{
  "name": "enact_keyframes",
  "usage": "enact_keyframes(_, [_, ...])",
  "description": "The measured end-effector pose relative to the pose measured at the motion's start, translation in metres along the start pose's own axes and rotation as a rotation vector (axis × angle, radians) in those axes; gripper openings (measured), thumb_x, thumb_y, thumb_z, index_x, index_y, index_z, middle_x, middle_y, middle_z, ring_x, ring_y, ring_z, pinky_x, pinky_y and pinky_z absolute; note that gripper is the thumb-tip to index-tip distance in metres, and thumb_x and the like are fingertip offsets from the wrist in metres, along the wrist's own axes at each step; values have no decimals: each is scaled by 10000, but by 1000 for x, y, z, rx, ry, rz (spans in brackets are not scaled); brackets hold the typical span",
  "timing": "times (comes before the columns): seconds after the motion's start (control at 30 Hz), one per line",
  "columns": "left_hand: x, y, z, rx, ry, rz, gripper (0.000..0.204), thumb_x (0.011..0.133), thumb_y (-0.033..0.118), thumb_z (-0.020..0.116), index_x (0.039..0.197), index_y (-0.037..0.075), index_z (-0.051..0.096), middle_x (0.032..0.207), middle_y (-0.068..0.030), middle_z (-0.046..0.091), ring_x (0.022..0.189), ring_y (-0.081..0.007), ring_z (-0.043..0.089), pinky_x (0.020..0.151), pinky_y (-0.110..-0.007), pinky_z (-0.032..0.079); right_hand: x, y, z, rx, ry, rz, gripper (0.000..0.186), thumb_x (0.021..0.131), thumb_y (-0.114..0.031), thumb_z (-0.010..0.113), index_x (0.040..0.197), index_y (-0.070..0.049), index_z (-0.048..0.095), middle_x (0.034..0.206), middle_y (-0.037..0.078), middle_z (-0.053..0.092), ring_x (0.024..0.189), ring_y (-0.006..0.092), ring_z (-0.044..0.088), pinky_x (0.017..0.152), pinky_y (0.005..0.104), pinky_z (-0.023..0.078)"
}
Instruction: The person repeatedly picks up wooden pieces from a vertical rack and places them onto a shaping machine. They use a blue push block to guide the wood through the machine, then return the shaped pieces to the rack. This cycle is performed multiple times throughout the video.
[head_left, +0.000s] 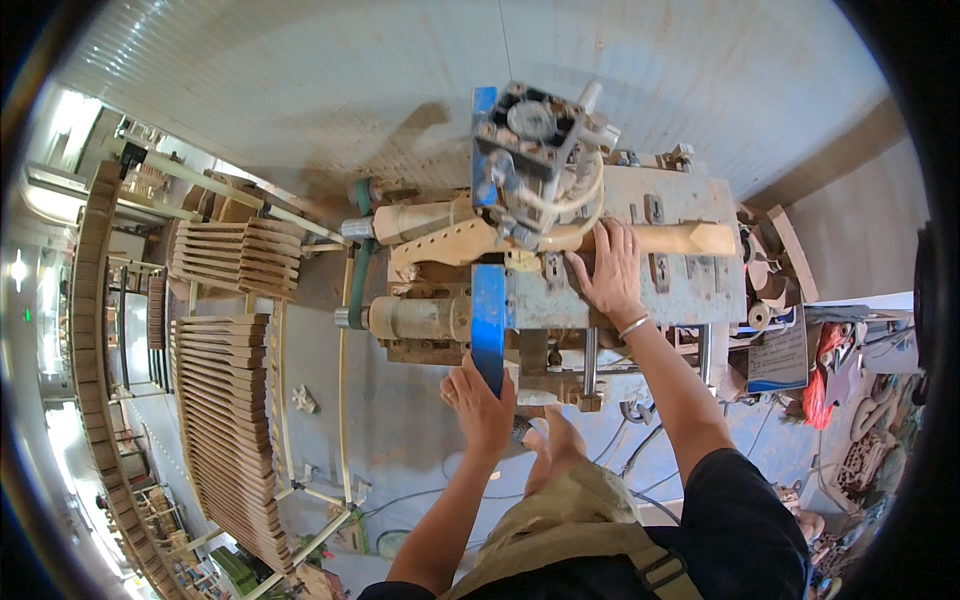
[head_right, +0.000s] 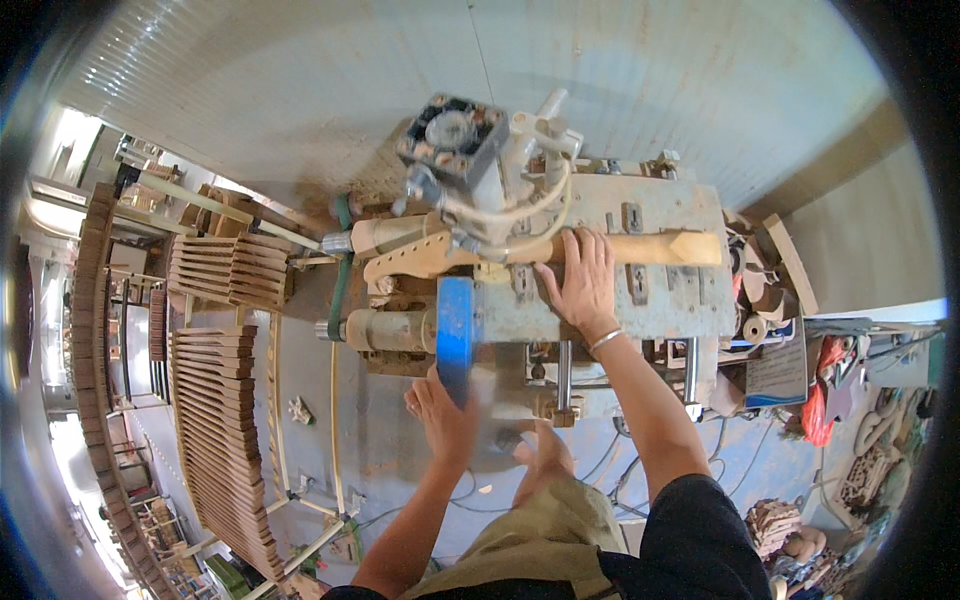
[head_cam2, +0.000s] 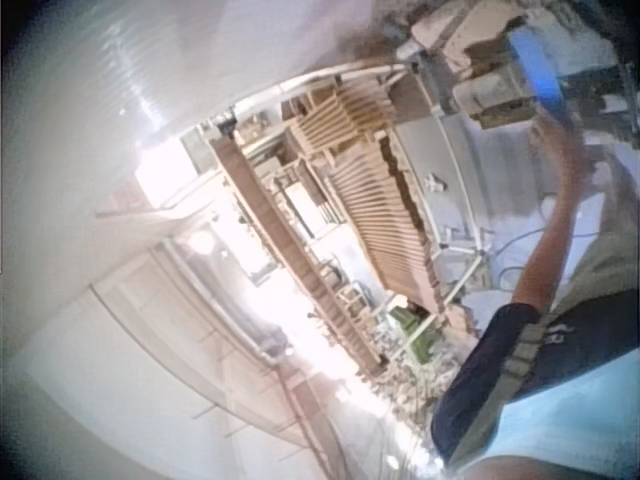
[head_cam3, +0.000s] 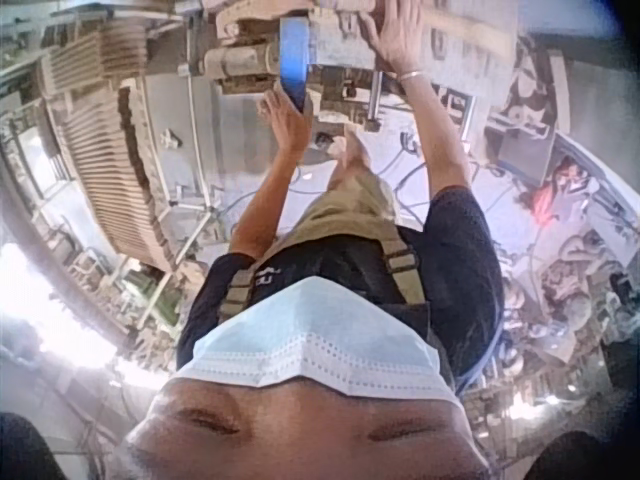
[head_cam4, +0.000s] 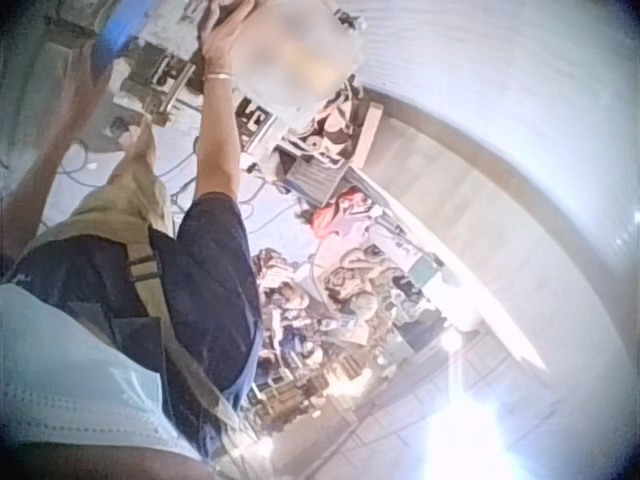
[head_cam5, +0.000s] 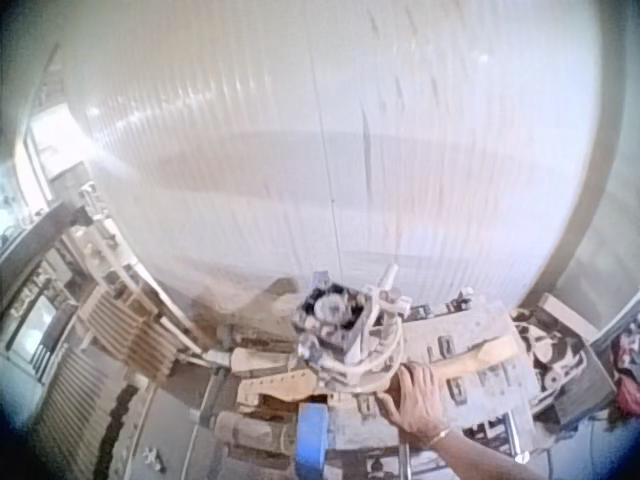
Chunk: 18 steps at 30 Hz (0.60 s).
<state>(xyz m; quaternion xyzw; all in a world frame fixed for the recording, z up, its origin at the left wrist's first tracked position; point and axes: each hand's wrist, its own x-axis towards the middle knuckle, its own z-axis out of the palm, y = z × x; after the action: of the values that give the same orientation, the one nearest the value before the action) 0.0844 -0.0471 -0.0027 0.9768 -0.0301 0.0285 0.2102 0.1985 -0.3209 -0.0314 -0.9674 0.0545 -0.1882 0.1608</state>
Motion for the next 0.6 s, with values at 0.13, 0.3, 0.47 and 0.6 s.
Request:
enact_keyframes(0.13, [-17,-4,-4,14,4,28,674,940,332,747,1427,-40,465,1128,-209,468,1060,-414,459,952,-548,374,-17,1,-5,26,-14,-6,562,961,-268,676,1421,4,502,1393,237,524,1356,426,457,1215,553,296])
enact_keyframes(0.3, [-23,-4,-4,-2,-23,-17,681,913,326,772,1413,-34,483,1117,-211,481,1078,-414,457,974,-546,362,-4,26,-25,72,-275,-50,601,910,-178,728,1428,14,493,1350,216,541,1289,403,495,1131,518,383])
enact_keyframes(0.47, [-23,-8,1,-50,-28,-37,685,921,322,759,1426,-41,472,1141,-224,497,1078,-424,470,970,-546,371,21,51,-23,21,-378,-316,569,908,-257,755,1355,23,540,1219,224,584,1143,407,555,1007,539,447])
enact_keyframes(0.6, [-34,-22,11,57,-28,3,731,928,326,731,1476,-59,440,1180,-230,502,1113,-431,475,1002,-543,370,35,54,-12,121,-621,-439,412,929,-379,770,1092,-11,683,861,166,651,796,387,632,772,510,525])
